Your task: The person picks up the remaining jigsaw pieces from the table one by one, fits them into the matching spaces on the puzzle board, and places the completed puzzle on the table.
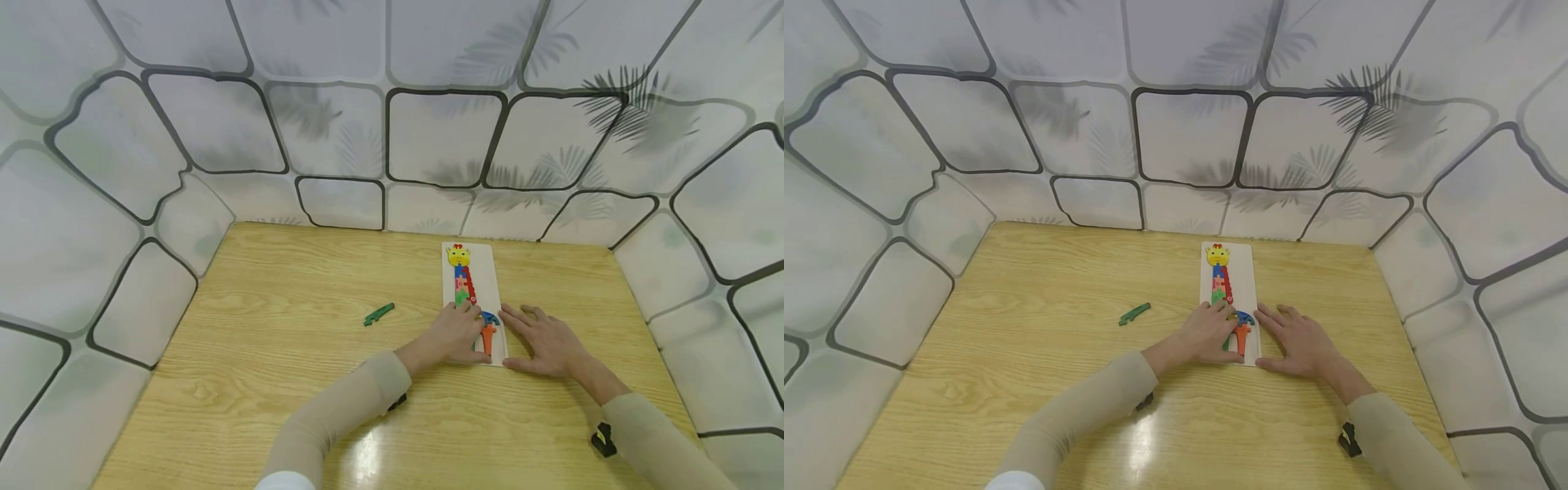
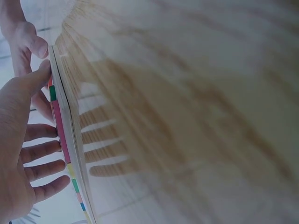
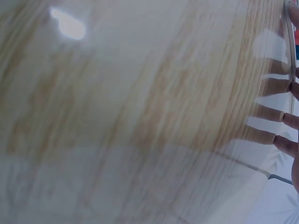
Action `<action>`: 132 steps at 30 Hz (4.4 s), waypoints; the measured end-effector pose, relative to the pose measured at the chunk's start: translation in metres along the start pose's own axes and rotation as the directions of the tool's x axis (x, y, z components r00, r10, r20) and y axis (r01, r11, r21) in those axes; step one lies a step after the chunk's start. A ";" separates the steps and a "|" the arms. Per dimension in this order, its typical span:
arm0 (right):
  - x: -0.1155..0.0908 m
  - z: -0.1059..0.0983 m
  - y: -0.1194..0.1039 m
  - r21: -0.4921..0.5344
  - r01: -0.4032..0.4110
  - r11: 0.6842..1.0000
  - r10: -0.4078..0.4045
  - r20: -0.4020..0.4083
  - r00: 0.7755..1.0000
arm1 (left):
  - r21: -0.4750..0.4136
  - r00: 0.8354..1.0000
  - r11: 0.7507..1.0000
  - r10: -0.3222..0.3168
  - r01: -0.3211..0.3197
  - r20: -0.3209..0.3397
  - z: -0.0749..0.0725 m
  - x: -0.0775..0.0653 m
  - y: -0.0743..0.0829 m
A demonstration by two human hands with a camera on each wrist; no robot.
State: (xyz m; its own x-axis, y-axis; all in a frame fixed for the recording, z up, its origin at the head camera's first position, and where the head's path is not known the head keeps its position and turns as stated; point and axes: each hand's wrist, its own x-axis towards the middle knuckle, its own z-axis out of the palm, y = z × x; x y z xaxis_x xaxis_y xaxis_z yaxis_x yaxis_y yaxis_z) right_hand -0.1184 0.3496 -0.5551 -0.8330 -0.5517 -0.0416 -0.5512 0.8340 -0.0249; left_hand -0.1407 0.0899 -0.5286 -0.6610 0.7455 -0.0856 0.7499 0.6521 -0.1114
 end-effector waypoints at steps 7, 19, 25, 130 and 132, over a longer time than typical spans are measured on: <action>0.000 0.000 0.001 -0.003 0.005 1.000 -0.005 -0.009 1.000 | -0.006 1.000 1.000 -0.003 0.003 -0.006 0.002 0.000 -0.001; -0.001 0.002 0.002 -0.007 0.008 1.000 -0.008 -0.027 1.000 | -0.052 0.999 0.999 0.013 -0.011 0.038 0.001 0.001 -0.006; -0.001 0.000 0.002 -0.008 0.011 1.000 -0.011 -0.031 0.999 | -0.058 0.998 0.998 0.023 -0.019 0.057 0.000 -0.003 -0.015; -0.001 -0.003 0.001 0.003 -0.009 1.000 0.009 0.007 1.000 | -0.167 0.965 0.962 -0.237 0.217 -0.111 0.038 -0.159 -0.140; -0.001 -0.003 0.001 0.003 -0.007 1.000 0.007 0.004 1.000 | -0.164 0.965 0.962 -0.238 0.218 -0.110 0.037 -0.159 -0.139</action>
State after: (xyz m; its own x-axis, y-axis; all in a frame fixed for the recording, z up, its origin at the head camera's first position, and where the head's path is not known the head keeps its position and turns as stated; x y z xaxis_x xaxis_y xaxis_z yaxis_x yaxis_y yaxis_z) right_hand -0.1180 0.3511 -0.5522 -0.8367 -0.5457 -0.0462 -0.5450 0.8380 -0.0277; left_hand -0.1415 -0.1243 -0.5361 -0.8132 0.5796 0.0525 0.5815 0.8127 0.0364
